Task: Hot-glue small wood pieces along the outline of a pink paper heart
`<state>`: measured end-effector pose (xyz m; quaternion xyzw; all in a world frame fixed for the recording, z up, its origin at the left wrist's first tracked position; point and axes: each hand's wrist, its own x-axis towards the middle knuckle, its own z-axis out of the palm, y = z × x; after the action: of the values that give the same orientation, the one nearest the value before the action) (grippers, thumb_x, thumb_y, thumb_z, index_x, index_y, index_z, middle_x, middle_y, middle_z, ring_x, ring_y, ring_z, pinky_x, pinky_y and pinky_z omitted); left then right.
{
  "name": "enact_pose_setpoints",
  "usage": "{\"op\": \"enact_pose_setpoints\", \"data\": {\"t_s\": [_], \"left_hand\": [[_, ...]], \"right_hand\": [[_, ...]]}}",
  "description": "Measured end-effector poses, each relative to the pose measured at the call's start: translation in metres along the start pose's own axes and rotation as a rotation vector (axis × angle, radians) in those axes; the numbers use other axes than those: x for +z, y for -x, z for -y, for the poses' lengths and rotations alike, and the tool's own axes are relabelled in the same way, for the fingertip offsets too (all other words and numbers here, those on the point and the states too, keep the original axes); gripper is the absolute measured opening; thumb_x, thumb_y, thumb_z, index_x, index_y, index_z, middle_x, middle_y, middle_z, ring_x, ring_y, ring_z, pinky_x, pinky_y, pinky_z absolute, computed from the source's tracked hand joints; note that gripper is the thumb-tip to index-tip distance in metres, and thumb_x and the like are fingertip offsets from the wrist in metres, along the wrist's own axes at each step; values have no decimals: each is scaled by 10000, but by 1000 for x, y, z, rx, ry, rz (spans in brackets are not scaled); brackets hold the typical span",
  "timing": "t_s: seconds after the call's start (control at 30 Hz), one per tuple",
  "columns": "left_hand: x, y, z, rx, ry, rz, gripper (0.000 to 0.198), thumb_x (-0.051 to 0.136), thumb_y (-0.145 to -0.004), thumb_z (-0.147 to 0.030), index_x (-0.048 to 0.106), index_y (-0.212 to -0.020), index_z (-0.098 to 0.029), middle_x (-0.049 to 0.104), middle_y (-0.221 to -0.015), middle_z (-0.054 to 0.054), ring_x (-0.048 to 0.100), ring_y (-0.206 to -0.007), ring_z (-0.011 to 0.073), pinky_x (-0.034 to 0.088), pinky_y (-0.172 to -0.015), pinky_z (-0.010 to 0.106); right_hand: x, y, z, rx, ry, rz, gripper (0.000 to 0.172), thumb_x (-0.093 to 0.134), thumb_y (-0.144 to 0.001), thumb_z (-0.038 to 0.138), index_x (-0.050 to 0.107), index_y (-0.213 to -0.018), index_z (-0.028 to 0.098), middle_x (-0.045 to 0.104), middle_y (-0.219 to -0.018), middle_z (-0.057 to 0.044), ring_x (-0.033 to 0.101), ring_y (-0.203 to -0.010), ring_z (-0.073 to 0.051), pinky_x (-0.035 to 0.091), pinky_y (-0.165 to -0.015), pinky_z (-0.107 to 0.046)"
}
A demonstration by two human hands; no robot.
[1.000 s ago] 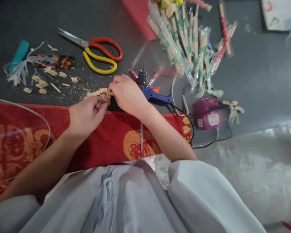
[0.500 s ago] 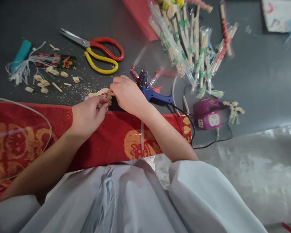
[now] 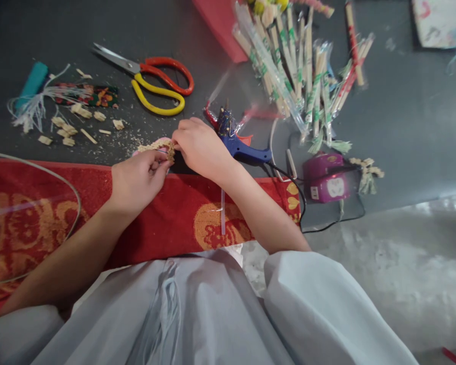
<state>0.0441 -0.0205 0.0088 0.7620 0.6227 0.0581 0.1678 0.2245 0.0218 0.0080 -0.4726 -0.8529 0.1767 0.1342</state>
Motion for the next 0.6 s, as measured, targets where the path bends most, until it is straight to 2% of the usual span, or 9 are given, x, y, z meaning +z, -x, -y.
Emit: {"op": "enact_pose_setpoints", "data": {"t_s": [0.23, 0.6], "left_hand": [[-2, 0, -1, 6, 15, -23, 201, 599, -938, -297, 737, -1067, -229, 786, -933, 60, 738, -879, 251, 523, -733, 321], [0, 0, 2, 47, 9, -35, 223, 557, -944, -294, 743, -1034, -211, 793, -998, 76, 743, -921, 255, 533, -755, 325]], "right_hand": [[-1, 0, 0, 40, -14, 2, 240, 491, -957, 123, 725, -920, 165, 704, -1004, -94, 603, -1015, -229, 452, -929, -389], [-3, -1, 1, -11, -23, 6, 234, 470, -947, 113, 698, -908, 150, 694, -997, -110, 599, -1024, -238, 451, -935, -391]]}}
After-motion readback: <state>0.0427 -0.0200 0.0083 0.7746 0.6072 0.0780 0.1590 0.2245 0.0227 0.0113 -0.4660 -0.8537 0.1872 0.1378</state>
